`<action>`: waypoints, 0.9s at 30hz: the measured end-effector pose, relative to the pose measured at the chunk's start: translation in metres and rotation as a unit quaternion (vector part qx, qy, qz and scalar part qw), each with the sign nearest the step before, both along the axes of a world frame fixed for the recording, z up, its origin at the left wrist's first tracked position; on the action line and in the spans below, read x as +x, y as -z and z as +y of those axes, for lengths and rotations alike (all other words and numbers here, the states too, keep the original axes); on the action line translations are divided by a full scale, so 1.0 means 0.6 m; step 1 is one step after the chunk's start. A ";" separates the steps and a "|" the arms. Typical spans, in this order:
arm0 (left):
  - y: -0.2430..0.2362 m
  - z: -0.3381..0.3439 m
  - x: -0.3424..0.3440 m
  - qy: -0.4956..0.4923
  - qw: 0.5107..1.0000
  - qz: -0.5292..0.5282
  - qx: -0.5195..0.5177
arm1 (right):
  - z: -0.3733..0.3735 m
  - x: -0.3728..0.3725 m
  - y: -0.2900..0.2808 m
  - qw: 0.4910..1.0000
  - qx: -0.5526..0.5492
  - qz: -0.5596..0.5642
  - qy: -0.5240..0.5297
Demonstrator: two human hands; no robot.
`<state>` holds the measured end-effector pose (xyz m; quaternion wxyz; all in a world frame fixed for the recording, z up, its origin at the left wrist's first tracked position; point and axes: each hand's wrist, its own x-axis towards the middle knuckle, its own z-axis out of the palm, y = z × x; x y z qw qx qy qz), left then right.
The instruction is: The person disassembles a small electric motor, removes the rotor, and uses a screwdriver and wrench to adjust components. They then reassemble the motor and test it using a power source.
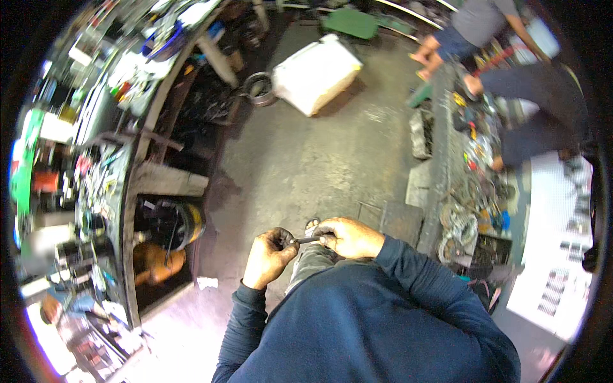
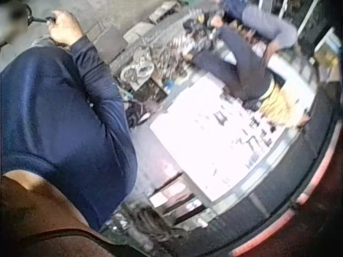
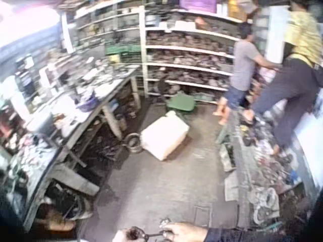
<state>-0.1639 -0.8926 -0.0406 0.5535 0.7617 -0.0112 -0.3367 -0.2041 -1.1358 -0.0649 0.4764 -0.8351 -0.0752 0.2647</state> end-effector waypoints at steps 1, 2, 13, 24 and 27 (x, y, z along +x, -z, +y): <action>0.004 0.027 0.001 -0.035 0.999 0.013 -0.009 | 0.025 0.030 0.000 0.999 -0.019 -0.009 -0.042; 0.008 0.052 -0.002 -0.071 0.997 0.039 -0.007 | 0.050 0.058 -0.002 0.995 -0.049 -0.011 -0.087; -0.002 0.275 0.010 -0.358 0.930 -0.059 -0.049 | 0.320 0.273 -0.027 0.942 -0.033 -0.103 -0.317; -0.038 0.618 0.116 -0.539 0.764 -0.159 0.317 | 0.582 0.620 0.045 0.953 0.008 -0.006 -0.303; -0.053 0.705 0.105 -0.608 0.694 -0.235 0.306 | 0.713 0.663 -0.015 0.934 0.045 -0.066 -0.349</action>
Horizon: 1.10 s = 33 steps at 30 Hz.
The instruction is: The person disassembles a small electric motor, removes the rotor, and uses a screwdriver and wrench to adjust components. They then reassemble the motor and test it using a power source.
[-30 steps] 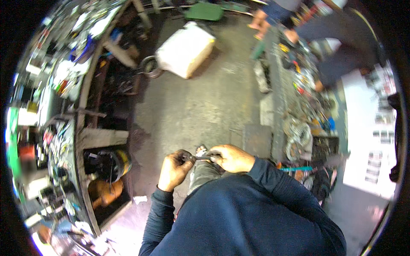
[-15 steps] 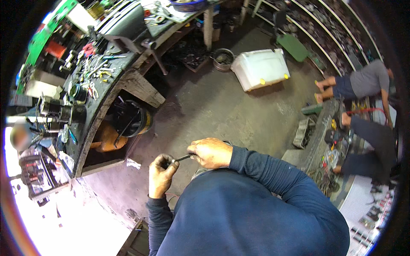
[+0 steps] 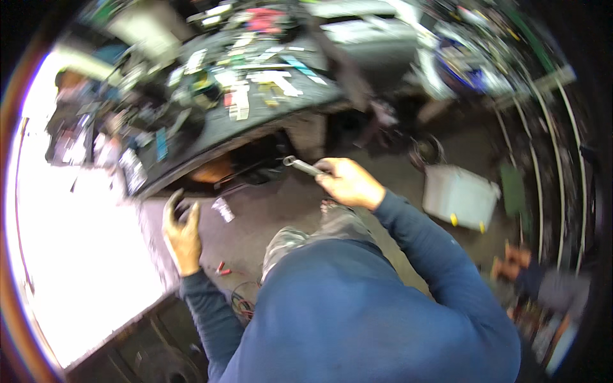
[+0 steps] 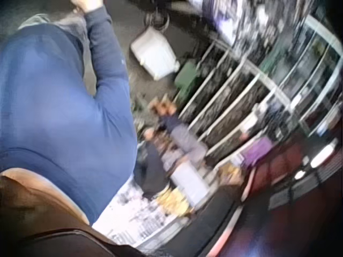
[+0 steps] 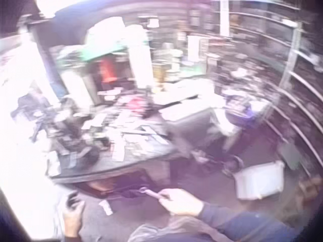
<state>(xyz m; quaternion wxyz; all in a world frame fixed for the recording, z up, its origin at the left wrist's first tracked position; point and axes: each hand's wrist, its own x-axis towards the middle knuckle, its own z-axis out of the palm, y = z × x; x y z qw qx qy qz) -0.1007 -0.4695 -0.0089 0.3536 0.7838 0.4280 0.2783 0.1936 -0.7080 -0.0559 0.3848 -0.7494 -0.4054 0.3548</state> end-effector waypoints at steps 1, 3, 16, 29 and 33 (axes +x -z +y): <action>-0.004 0.032 -0.003 -0.031 1.000 -0.002 0.005 | 0.047 0.009 -0.024 0.999 0.020 -0.019 -0.026; -0.012 0.079 -0.009 -0.066 0.996 -0.057 0.025 | 0.126 0.003 -0.074 0.998 0.039 0.004 -0.047; -0.027 0.428 0.038 -0.019 0.982 -0.153 0.108 | 0.521 -0.084 -0.191 0.982 0.116 -0.133 -0.059; 0.006 0.592 0.122 0.237 0.913 -0.317 -0.096 | 0.732 -0.114 -0.252 0.984 0.004 -0.162 -0.076; 0.006 0.590 0.131 0.203 0.939 -0.275 -0.044 | 0.741 -0.119 -0.269 0.989 -0.081 -0.048 -0.114</action>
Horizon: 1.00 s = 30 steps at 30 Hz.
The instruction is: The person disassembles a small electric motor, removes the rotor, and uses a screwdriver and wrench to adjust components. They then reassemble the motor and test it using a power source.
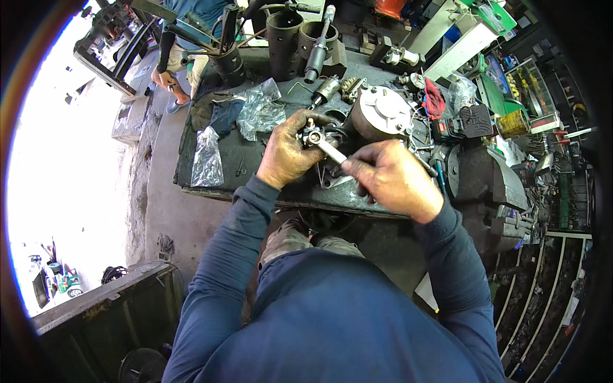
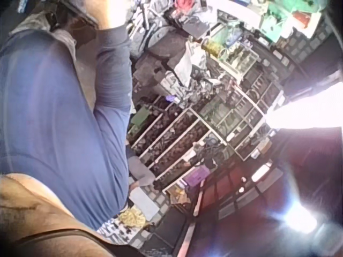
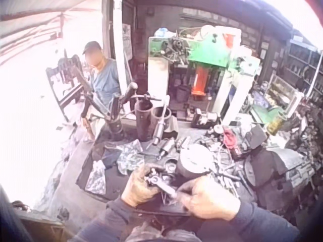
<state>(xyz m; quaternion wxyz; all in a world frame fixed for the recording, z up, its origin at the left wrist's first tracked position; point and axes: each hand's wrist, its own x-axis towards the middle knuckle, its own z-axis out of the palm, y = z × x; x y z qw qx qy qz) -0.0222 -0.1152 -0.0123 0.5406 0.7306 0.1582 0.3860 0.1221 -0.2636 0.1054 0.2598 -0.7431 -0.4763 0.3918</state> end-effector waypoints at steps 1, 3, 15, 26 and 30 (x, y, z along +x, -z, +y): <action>0.001 -0.001 0.002 -0.012 1.000 0.015 -0.003 | 0.005 -0.016 0.000 0.993 -0.040 0.105 0.022; 0.002 -0.004 0.005 -0.051 0.997 0.030 0.048 | 0.016 -0.063 0.011 0.957 -0.061 0.273 0.073; -0.004 0.037 -0.002 0.083 0.996 0.003 0.018 | -0.007 0.001 -0.002 0.978 -0.018 0.200 0.049; 0.016 0.056 0.010 0.160 0.986 -0.018 0.031 | 0.038 -0.144 0.015 0.848 -0.029 0.487 0.207; 0.020 0.066 0.012 0.183 0.983 -0.032 0.002 | -0.009 -0.081 -0.011 0.908 -0.122 0.338 0.217</action>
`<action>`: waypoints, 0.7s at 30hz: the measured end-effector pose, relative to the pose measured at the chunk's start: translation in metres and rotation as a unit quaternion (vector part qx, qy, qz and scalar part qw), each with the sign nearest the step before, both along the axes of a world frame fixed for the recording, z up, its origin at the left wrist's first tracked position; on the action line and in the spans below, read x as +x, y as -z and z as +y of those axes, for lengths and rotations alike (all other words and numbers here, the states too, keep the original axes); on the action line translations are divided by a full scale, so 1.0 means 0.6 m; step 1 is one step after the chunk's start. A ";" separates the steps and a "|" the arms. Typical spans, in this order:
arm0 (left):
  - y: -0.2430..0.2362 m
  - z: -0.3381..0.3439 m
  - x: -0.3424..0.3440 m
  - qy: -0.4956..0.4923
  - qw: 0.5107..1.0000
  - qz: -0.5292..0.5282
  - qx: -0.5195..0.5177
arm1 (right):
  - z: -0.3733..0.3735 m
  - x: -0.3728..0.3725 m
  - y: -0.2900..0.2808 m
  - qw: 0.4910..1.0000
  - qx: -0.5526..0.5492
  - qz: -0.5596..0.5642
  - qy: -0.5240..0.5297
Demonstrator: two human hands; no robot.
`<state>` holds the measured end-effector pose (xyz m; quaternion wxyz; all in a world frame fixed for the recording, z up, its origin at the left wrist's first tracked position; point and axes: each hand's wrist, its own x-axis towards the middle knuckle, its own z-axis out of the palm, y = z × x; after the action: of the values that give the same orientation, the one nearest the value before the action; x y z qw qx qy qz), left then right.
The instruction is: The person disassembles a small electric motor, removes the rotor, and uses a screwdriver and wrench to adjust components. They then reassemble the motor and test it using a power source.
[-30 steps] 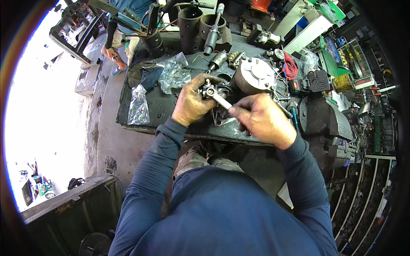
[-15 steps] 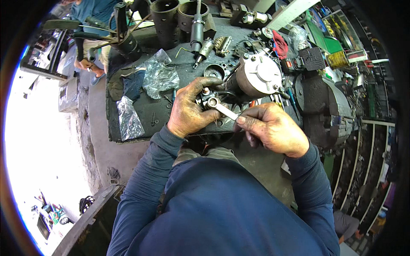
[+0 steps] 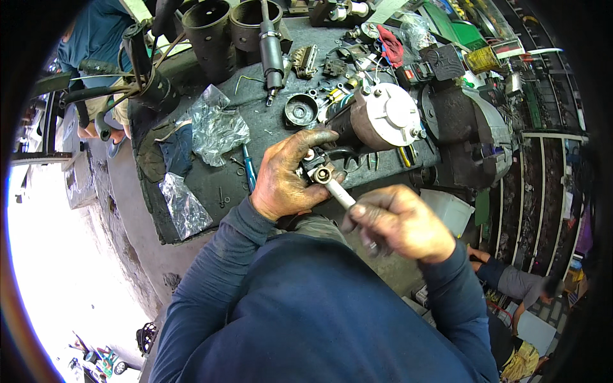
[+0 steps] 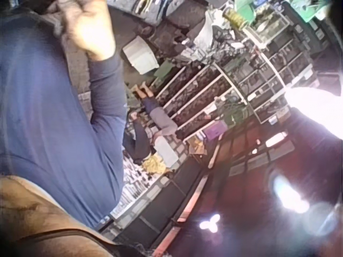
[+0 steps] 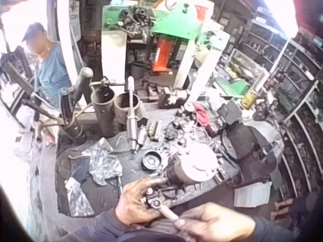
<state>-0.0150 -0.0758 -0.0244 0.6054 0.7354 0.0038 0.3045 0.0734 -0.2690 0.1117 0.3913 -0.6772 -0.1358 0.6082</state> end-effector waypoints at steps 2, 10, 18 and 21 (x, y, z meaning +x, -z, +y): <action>0.002 0.003 0.002 0.013 1.000 -0.004 0.004 | 0.003 0.021 -0.007 0.995 -0.018 -0.097 -0.032; 0.005 -0.004 0.007 0.000 1.000 -0.017 -0.004 | 0.061 -0.057 0.027 0.990 0.097 0.106 0.008; 0.001 -0.002 0.005 0.000 1.000 0.001 0.005 | 0.031 0.034 -0.005 0.997 -0.020 -0.035 -0.068; -0.001 -0.006 0.002 -0.038 0.998 0.009 0.046 | 0.063 -0.034 0.022 0.999 0.008 0.017 -0.044</action>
<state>-0.0141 -0.0797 -0.0236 0.5586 0.7647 0.0228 0.3204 0.0532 -0.2313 0.0985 0.3723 -0.6568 -0.1634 0.6351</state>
